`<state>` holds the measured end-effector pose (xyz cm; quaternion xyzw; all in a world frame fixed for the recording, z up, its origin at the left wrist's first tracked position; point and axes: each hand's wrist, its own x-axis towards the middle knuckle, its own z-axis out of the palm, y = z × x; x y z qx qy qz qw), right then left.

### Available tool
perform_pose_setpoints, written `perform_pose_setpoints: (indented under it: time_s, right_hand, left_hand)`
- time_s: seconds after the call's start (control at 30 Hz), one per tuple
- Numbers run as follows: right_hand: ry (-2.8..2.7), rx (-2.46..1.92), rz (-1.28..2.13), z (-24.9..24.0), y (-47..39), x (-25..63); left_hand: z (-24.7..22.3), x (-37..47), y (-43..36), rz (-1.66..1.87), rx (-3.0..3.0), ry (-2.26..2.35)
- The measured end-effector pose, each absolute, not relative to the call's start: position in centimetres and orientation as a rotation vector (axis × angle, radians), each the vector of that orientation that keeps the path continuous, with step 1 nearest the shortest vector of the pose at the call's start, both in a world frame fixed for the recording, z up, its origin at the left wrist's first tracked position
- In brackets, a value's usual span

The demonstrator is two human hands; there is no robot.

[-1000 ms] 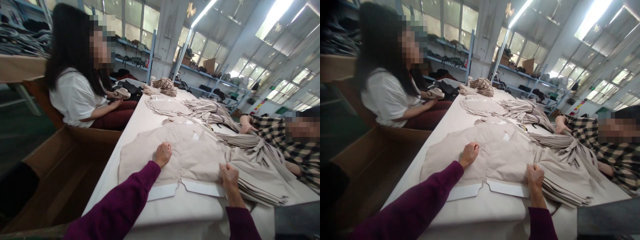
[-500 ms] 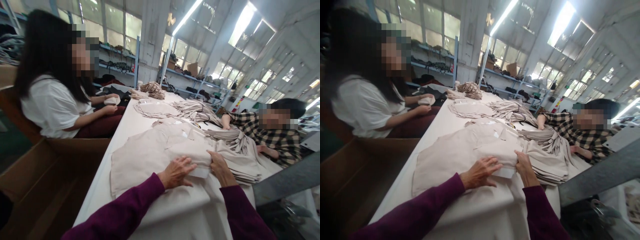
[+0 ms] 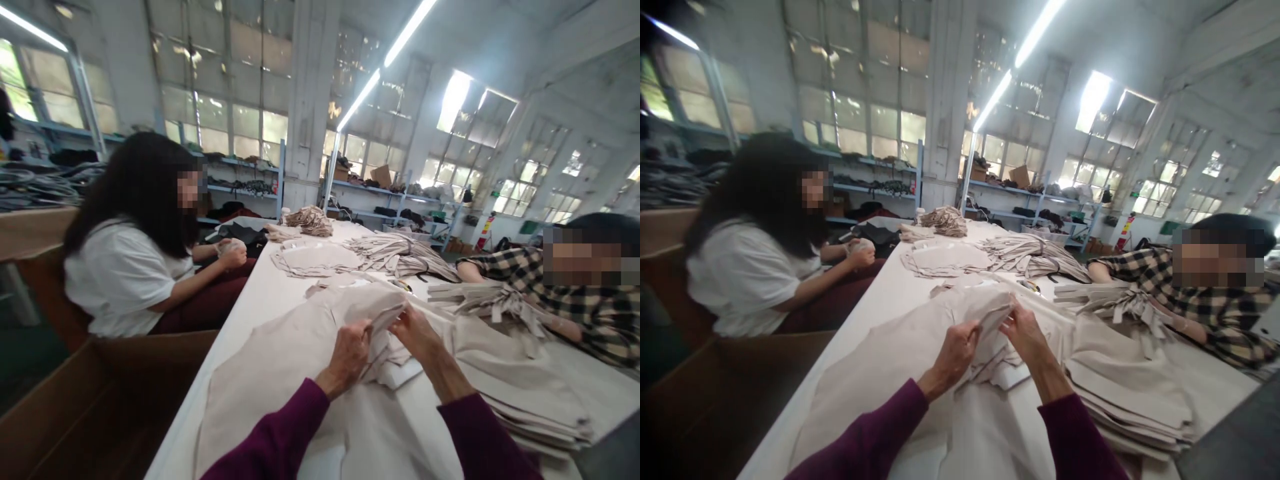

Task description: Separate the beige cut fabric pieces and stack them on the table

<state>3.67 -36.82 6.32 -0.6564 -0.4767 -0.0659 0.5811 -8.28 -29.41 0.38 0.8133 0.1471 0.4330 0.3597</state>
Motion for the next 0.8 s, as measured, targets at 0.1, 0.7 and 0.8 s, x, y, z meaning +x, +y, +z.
perform_pose_setpoints:
  time_s: [0.1, 0.7, 0.8]
  right_hand:
    - [-1.218, -1.385, 0.163, 5.3, -35.1, 1.6]
    - [-1.270, -1.238, 0.283, 6.0, -26.9, -3.7]
    - [-1.365, -1.270, 0.348, 5.5, -27.1, -3.8]
  left_hand:
    - [1.8, -8.3, -27.4, 1.113, 1.859, 0.434]
    - [5.3, -12.4, -22.4, 1.177, 1.448, 0.310]
    - [4.5, -12.2, -22.7, 1.334, 1.605, 0.590]
